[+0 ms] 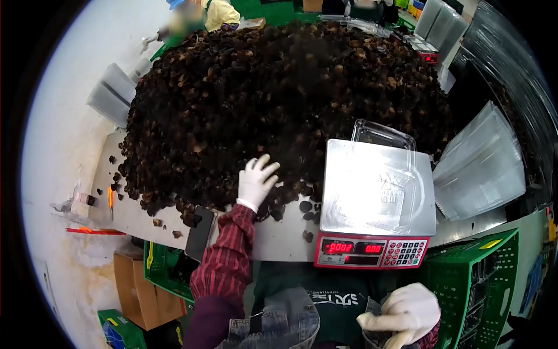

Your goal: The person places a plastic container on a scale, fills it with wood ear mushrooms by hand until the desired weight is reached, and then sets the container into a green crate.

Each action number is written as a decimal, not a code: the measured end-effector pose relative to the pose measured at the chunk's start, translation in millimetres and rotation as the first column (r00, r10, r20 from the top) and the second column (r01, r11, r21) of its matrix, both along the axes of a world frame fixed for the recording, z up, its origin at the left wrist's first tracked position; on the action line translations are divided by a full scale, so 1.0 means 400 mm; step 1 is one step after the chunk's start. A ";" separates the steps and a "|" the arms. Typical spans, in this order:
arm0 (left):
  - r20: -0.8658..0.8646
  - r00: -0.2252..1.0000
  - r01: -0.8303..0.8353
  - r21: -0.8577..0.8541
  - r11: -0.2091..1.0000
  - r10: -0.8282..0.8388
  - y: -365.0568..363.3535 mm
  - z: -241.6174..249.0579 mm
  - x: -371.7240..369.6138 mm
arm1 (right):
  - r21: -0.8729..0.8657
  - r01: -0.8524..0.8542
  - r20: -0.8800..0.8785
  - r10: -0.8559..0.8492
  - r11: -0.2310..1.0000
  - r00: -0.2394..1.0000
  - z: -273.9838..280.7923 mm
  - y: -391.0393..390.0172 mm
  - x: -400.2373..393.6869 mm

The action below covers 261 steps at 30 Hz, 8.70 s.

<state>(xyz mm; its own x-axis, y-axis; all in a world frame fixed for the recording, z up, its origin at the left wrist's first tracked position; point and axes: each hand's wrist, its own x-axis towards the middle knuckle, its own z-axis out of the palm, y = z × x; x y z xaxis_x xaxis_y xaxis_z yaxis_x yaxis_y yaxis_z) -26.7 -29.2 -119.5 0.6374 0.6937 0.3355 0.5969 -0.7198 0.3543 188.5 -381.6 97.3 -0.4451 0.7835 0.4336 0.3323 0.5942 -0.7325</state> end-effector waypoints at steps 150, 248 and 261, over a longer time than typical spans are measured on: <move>0.685 0.446 0.842 -0.540 -0.009 0.576 -0.329 0.302 0.142 | 0.059 0.754 0.456 -0.690 0.654 0.562 -0.199 0.329 0.182; 0.418 0.891 0.409 -0.577 0.707 -0.175 -0.307 0.353 0.229 | -0.099 0.992 0.305 -0.947 0.076 0.103 -0.256 0.132 0.117; -0.298 0.848 -0.492 -0.133 0.860 0.439 0.005 0.170 -0.084 | -0.409 0.912 0.072 -0.996 0.019 0.053 -0.241 0.070 0.153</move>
